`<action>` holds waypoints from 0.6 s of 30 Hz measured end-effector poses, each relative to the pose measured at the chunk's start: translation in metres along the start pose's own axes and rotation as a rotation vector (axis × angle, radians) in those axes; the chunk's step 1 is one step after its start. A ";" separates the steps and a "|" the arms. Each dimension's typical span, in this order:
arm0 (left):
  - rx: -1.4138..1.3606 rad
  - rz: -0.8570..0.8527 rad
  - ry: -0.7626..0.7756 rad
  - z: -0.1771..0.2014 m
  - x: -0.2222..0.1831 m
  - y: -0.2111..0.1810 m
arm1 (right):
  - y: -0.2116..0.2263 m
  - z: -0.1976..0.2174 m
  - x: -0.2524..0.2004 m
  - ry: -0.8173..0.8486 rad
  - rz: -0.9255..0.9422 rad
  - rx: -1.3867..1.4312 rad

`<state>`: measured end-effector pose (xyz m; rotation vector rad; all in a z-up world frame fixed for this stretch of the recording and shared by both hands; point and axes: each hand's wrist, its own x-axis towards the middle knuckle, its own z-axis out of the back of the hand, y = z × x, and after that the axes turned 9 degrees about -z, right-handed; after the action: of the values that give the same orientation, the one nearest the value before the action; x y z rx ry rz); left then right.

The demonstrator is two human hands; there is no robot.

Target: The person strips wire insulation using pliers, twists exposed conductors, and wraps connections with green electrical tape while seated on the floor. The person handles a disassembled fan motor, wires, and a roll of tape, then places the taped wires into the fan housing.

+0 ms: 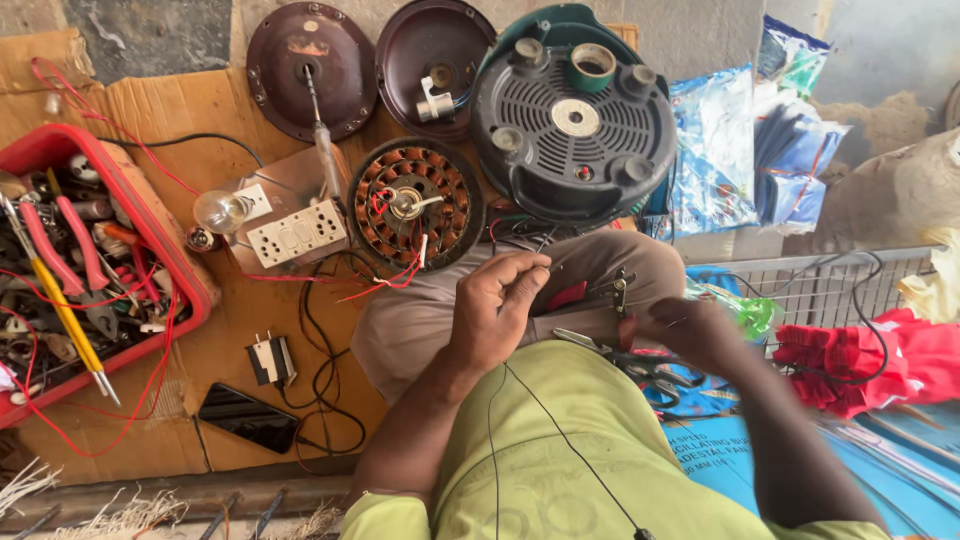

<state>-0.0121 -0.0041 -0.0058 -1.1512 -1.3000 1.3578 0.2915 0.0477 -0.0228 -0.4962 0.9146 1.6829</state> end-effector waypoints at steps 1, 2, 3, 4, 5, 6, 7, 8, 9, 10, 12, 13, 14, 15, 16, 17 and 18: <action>-0.043 0.014 -0.002 -0.002 0.001 0.001 | 0.010 -0.027 0.002 0.143 -0.399 -0.087; -0.087 0.029 -0.004 -0.004 0.000 0.001 | 0.012 -0.039 -0.001 0.068 -0.418 -0.017; -0.077 0.038 -0.010 -0.005 0.001 0.000 | 0.016 -0.049 -0.002 -0.014 -0.432 0.050; -0.068 0.048 -0.016 -0.006 0.002 -0.001 | 0.018 -0.055 -0.004 -0.096 -0.444 0.117; -0.060 0.062 -0.026 -0.007 0.002 -0.003 | 0.019 -0.058 -0.006 -0.110 -0.346 0.348; -0.008 -0.008 -0.045 -0.007 0.003 -0.003 | 0.018 -0.057 -0.008 -0.122 -0.242 0.577; 0.041 -0.072 -0.063 -0.008 0.003 -0.004 | 0.014 -0.053 -0.012 -0.129 -0.139 0.805; 0.090 -0.136 -0.080 -0.008 0.005 -0.004 | 0.010 -0.047 -0.016 -0.119 -0.053 0.874; 0.135 -0.196 -0.087 -0.009 0.006 -0.004 | 0.007 -0.040 -0.020 -0.105 0.029 0.946; 0.180 -0.256 -0.094 -0.009 0.008 -0.005 | 0.003 -0.031 -0.026 -0.092 0.113 1.017; 0.224 -0.308 -0.088 -0.006 0.010 -0.008 | -0.008 -0.003 -0.043 -0.124 0.169 0.965; 0.216 -0.303 -0.073 -0.005 0.013 -0.010 | -0.014 0.011 -0.055 -0.218 0.156 0.864; 0.208 -0.297 -0.059 -0.005 0.015 -0.012 | -0.019 0.023 -0.064 -0.310 0.142 0.762; 0.158 -0.267 -0.034 -0.007 0.016 -0.015 | -0.024 0.029 -0.070 -0.357 0.125 0.651; 0.108 -0.236 -0.009 -0.009 0.018 -0.017 | -0.027 0.032 -0.074 -0.402 0.107 0.539; 0.056 -0.206 0.012 -0.011 0.020 -0.019 | -0.031 0.035 -0.075 -0.444 0.091 0.422; 0.056 -0.228 0.026 -0.015 0.022 -0.021 | -0.032 0.031 -0.071 -0.397 0.034 0.490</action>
<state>-0.0005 0.0206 0.0138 -0.9485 -1.3231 1.2002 0.3479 0.0307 0.0375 0.1786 0.9934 1.4449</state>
